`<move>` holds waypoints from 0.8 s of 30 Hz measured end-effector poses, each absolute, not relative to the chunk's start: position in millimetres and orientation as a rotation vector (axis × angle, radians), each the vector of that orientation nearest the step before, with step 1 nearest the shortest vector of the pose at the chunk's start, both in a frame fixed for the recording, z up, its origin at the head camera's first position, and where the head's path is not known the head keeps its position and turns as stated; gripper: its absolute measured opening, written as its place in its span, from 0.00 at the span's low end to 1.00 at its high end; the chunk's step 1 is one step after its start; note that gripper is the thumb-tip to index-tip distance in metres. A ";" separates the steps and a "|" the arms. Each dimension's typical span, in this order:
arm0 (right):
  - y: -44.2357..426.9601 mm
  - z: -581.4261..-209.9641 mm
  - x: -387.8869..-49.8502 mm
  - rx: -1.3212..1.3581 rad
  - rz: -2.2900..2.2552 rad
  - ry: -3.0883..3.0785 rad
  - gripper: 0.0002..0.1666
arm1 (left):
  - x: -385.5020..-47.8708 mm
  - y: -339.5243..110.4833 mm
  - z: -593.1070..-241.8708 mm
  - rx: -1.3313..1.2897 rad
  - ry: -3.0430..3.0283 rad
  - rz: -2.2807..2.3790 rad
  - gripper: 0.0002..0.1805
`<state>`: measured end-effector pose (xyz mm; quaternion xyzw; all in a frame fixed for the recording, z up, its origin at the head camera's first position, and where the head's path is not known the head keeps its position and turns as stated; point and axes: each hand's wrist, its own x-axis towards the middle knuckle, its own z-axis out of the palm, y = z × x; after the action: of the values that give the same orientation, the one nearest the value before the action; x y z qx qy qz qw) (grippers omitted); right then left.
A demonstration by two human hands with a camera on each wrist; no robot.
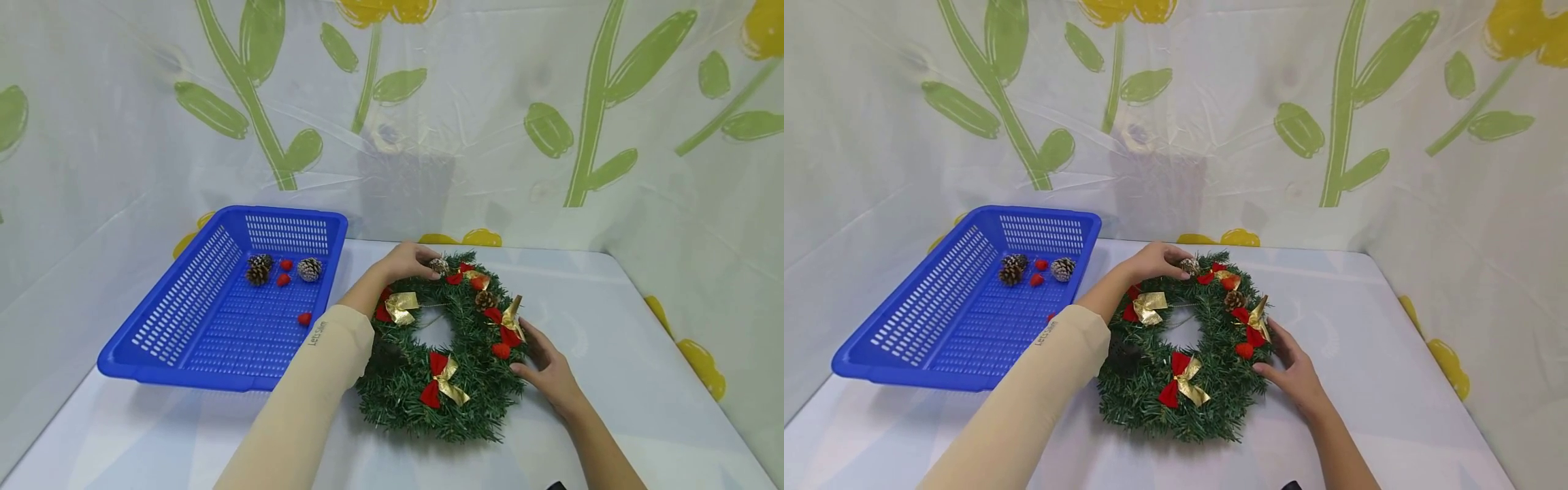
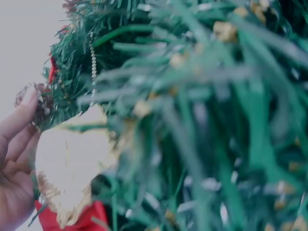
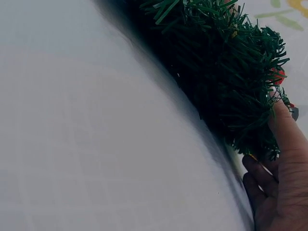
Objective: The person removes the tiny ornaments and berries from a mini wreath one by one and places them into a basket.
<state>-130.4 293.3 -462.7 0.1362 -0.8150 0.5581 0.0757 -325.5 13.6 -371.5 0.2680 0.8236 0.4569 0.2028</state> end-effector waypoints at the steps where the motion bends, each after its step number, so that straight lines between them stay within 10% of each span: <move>1: 293.3 -462.8 -130.4 0.407 1.674 -2.446 0.46 | -327.8 12.3 -372.0 0.742 2.281 1.277 0.28; 24: 293.7 -464.3 -130.4 0.404 1.679 -2.436 0.46 | -320.8 -28.2 -325.5 0.689 2.210 1.387 0.28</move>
<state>-130.4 293.7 -464.3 0.1347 -0.8134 0.5606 0.0776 -320.8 -28.2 -325.5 0.2492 0.7988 0.5015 0.2196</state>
